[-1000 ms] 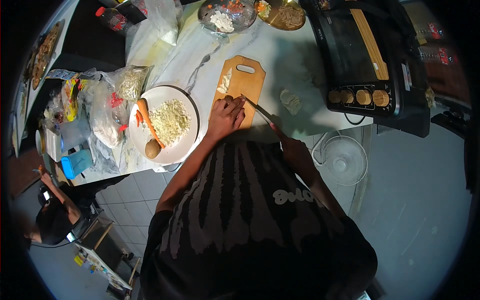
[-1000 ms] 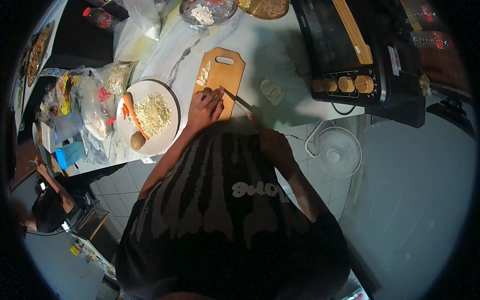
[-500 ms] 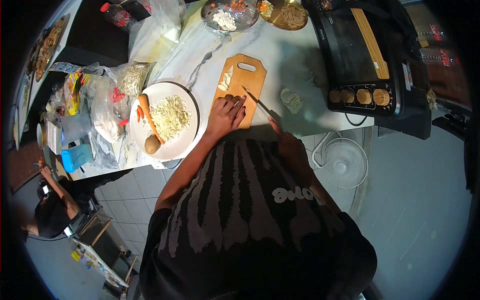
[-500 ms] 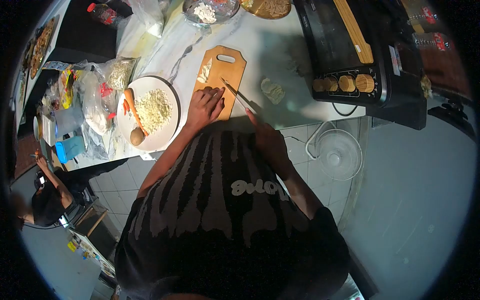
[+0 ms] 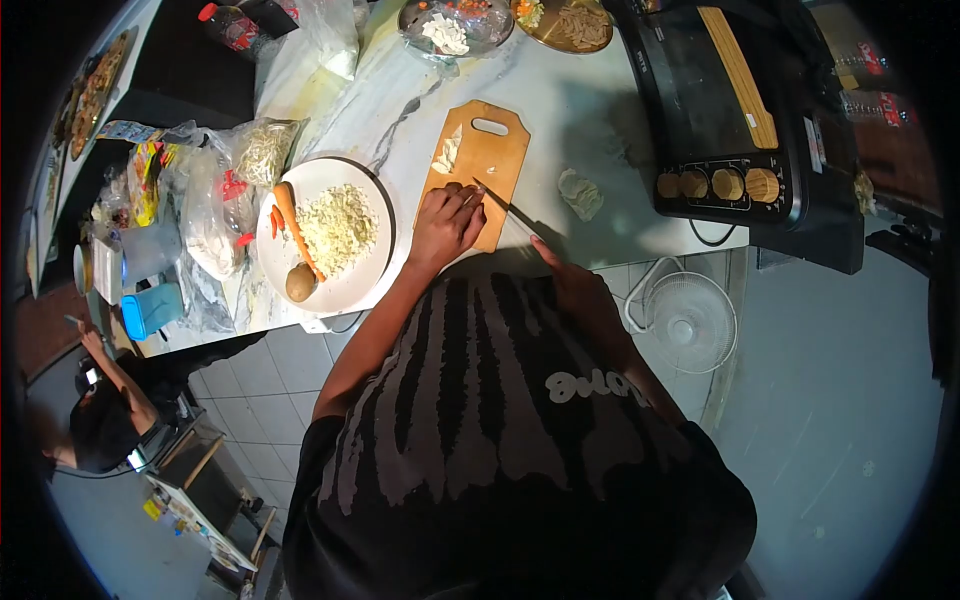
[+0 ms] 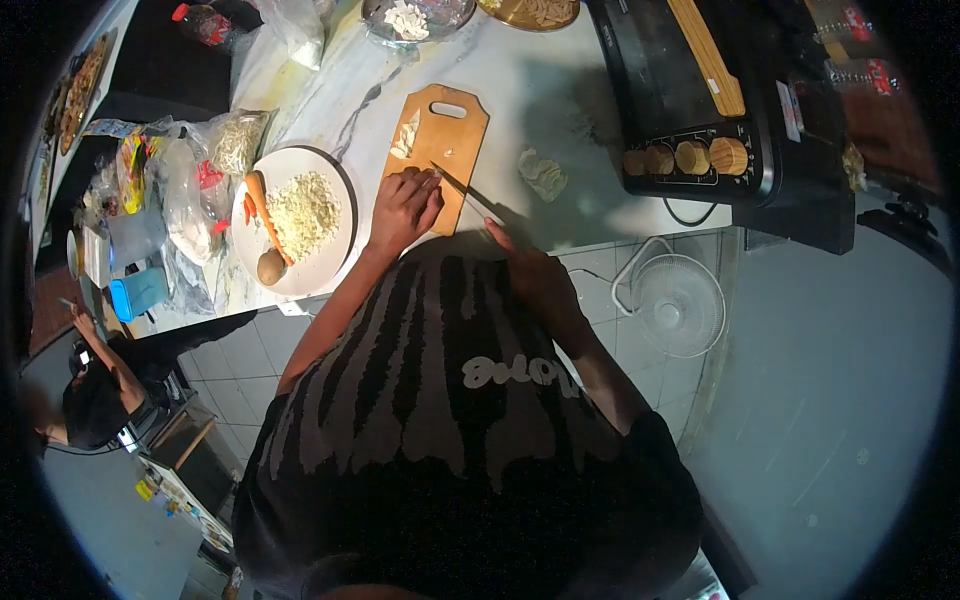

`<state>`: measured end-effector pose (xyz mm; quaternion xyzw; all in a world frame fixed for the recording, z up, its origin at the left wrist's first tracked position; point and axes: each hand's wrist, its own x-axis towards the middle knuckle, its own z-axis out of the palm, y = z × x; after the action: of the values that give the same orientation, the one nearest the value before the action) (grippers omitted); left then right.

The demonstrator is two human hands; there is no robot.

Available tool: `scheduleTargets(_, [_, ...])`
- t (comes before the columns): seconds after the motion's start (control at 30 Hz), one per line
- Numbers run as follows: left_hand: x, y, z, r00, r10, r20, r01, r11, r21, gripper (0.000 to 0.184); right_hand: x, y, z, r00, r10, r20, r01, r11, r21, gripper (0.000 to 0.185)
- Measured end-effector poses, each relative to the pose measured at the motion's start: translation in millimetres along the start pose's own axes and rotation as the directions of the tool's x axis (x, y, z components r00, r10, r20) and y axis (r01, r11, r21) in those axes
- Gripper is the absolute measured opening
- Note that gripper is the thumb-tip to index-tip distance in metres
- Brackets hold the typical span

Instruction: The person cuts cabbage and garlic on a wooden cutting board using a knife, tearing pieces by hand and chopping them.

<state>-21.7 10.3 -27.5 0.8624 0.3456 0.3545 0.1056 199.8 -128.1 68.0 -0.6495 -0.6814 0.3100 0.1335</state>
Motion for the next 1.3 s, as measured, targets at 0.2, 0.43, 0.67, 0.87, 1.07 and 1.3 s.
scheduleTargets(0.2, [0.2, 0.8, -2.9, 0.999, -0.002, 0.039, 0.002, 1.000, 0.008, 0.034, 6.5, -1.5, -6.7, 0.991, 0.076, 0.110, -0.070, 0.996, -0.055, 0.067])
scheduleTargets(0.43, [-1.9, 2.9, -9.9, 0.992, 0.022, 0.123, -0.029, 0.998, 0.050, 0.043, 9.3, -1.0, 8.5, 0.997, 0.075, 0.026, -0.068, 0.974, -0.217, 0.071])
scheduleTargets(0.67, [-4.2, 3.6, -12.2, 0.993, 0.004, 0.114, -0.007, 1.000, 0.023, 0.045, 9.4, -7.0, 5.9, 0.985, 0.168, 0.041, -0.156, 0.965, -0.211, 0.060])
scheduleTargets(0.87, [-7.1, 2.5, -11.6, 0.998, -0.008, 0.070, 0.010, 0.999, -0.037, 0.040, 2.7, -8.9, 0.5, 0.992, 0.119, 0.038, -0.117, 0.991, -0.070, 0.065])
scheduleTargets(1.07, [-8.0, 2.0, -8.6, 0.998, -0.005, 0.057, 0.007, 0.999, -0.033, 0.037, 1.0, -13.7, -2.2, 0.995, 0.093, 0.034, -0.096, 0.993, 0.069, 0.056])
scheduleTargets(1.3, [-8.6, 0.7, -6.2, 0.997, 0.021, 0.073, -0.022, 1.000, 0.007, 0.039, 3.6, -5.9, 5.3, 0.988, 0.123, 0.090, -0.125, 0.992, 0.017, 0.056])
